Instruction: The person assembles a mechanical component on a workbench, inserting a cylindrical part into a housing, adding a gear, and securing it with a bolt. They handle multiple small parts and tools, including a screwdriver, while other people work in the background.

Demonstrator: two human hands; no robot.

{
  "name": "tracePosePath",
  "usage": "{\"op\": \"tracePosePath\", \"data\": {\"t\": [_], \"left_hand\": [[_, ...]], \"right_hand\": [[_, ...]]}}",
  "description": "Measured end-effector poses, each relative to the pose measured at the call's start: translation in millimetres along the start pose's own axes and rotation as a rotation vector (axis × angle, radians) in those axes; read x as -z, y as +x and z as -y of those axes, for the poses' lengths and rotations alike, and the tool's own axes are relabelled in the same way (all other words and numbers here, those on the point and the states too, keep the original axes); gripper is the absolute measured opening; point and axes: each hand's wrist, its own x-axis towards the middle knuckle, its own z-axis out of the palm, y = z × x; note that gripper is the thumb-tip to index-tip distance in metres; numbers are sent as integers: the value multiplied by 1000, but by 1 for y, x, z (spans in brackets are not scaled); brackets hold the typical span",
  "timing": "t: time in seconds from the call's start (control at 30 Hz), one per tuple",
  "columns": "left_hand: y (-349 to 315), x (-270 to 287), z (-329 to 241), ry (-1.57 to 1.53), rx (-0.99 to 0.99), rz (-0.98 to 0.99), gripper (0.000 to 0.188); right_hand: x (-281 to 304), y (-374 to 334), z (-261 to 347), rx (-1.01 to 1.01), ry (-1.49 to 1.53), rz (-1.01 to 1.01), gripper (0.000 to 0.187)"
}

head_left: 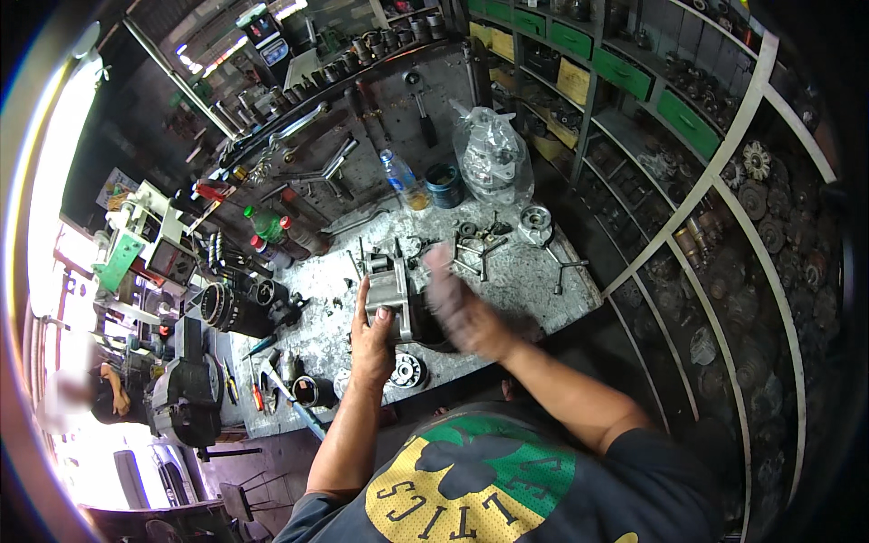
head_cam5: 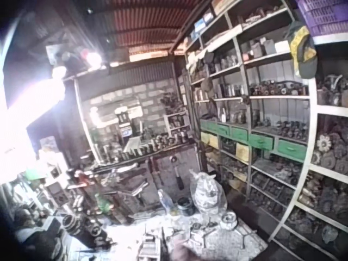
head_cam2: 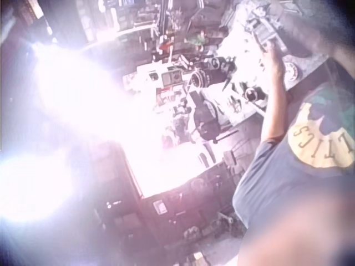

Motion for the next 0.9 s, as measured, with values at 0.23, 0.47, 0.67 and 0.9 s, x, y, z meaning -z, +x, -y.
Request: {"op": "tracePosePath", "data": {"t": [0.23, 0.47, 0.67, 0.9], "left_hand": [[-34, -9, 1, 204, -286, -100, 126], [-54, 10, 4, -309, -74, -121, 107], [-60, 18, 7, -557, 106, 64, 83], [-64, 10, 30, -687, 156, 66, 83]], "right_hand": [[-52, 14, -10, 52, -509, -218, 18], [-15, 32, 26, -499, 803, -56, 43], [-40, 30, 43, -181, 64, 308, 69], [-42, 29, 8, -456, 256, -298, 23]]}}
